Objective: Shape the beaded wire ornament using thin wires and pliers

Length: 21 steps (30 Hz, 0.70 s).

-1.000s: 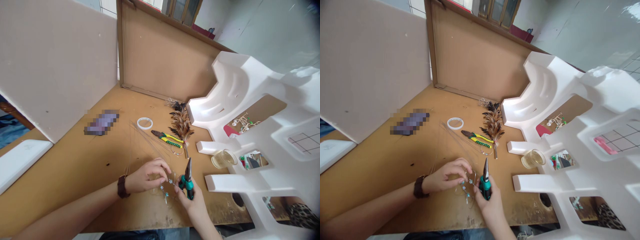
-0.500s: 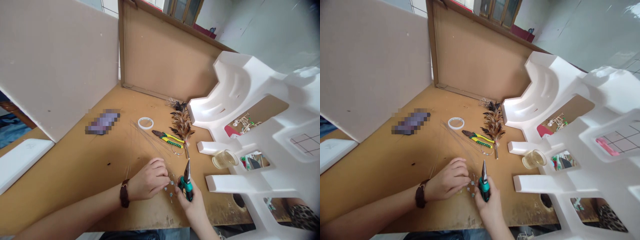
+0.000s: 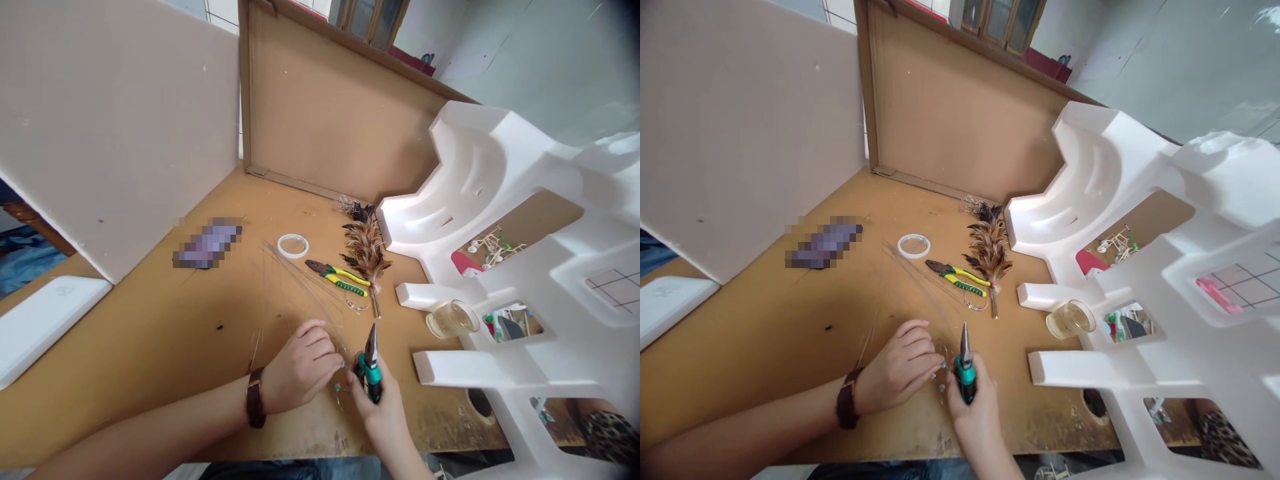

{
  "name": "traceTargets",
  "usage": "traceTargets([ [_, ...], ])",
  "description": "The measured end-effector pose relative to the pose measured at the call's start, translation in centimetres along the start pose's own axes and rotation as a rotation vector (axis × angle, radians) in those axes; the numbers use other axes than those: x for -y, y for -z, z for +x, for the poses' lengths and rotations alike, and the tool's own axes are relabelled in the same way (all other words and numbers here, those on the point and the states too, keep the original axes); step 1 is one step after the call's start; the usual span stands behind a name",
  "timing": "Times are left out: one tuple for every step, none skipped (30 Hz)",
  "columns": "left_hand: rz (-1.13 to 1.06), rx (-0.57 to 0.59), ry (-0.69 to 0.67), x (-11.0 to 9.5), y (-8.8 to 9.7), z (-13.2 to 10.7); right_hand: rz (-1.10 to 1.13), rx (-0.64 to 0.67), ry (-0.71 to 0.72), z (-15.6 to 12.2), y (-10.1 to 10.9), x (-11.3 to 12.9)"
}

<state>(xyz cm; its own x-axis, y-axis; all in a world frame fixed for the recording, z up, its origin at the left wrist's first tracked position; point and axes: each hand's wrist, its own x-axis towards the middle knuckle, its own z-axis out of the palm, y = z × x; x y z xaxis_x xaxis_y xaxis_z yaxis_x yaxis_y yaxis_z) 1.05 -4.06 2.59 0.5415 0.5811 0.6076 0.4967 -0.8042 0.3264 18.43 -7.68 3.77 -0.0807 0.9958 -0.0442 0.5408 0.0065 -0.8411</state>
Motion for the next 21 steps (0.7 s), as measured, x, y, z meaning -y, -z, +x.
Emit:
traceTargets([
  [-0.019, 0.000, 0.012, -0.01, -0.04, 0.00, 0.009, 0.001, 0.005, -0.02, -0.03, 0.01],
  [-0.034, 0.003, 0.018, -0.01, -0.08, -0.01, 0.018, 0.000, 0.009, -0.02, -0.08, 0.00],
  [-0.044, 0.006, 0.021, -0.01, -0.13, -0.01, 0.024, -0.008, 0.013, -0.02, -0.13, -0.03],
  [-0.050, 0.007, 0.026, -0.01, -0.18, -0.01, 0.028, -0.017, 0.015, 0.00, -0.18, -0.08],
  [-0.055, 0.008, 0.033, -0.01, -0.22, 0.00, 0.032, -0.024, 0.015, 0.02, -0.23, -0.14],
  [-0.063, 0.013, 0.044, -0.02, -0.24, 0.02, 0.036, -0.032, 0.014, 0.05, -0.27, -0.22],
  [-0.072, 0.019, 0.059, -0.03, -0.25, 0.05, 0.044, -0.040, 0.011, 0.09, -0.30, -0.30],
  [-0.081, 0.028, 0.073, -0.06, -0.23, 0.09, 0.058, -0.051, 0.007, 0.14, -0.32, -0.39],
  [-0.090, 0.037, 0.082, -0.09, -0.18, 0.13, 0.079, -0.066, 0.003, 0.20, -0.33, -0.47],
  [-0.100, 0.048, 0.086, -0.11, -0.10, 0.17, 0.102, -0.082, -0.001, 0.26, -0.33, -0.55],
  [-0.112, 0.057, 0.085, -0.14, 0.01, 0.22, 0.126, -0.100, -0.004, 0.33, -0.31, -0.62],
  [-0.126, 0.062, 0.084, -0.15, 0.13, 0.27, 0.149, -0.113, -0.006, 0.39, -0.30, -0.69],
  [-0.144, 0.063, 0.086, -0.14, 0.26, 0.32, 0.168, -0.121, -0.007, 0.44, -0.28, -0.74],
  [-0.165, 0.064, 0.092, -0.10, 0.37, 0.37, 0.183, -0.122, -0.007, 0.48, -0.27, -0.79],
  [-0.189, 0.062, 0.103, -0.05, 0.46, 0.42, 0.196, -0.124, -0.005, 0.50, -0.27, -0.83],
  [-0.214, 0.058, 0.115, 0.02, 0.51, 0.44, 0.209, -0.126, -0.004, 0.51, -0.28, -0.86],
  [-0.240, 0.050, 0.127, 0.11, 0.50, 0.45, 0.221, -0.127, -0.003, 0.49, -0.31, -0.89],
  [-0.267, 0.038, 0.134, 0.20, 0.45, 0.42, 0.232, -0.128, -0.003, 0.45, -0.33, -0.90],
  [-0.295, 0.024, 0.134, 0.28, 0.35, 0.36, 0.239, -0.126, -0.004, 0.40, -0.37, -0.90],
  [-0.321, 0.007, 0.132, 0.34, 0.21, 0.28, 0.239, -0.119, -0.005, 0.35, -0.41, -0.89],
  [-0.342, -0.010, 0.133, 0.38, 0.06, 0.18, 0.235, -0.108, -0.006, 0.30, -0.44, -0.87],
])
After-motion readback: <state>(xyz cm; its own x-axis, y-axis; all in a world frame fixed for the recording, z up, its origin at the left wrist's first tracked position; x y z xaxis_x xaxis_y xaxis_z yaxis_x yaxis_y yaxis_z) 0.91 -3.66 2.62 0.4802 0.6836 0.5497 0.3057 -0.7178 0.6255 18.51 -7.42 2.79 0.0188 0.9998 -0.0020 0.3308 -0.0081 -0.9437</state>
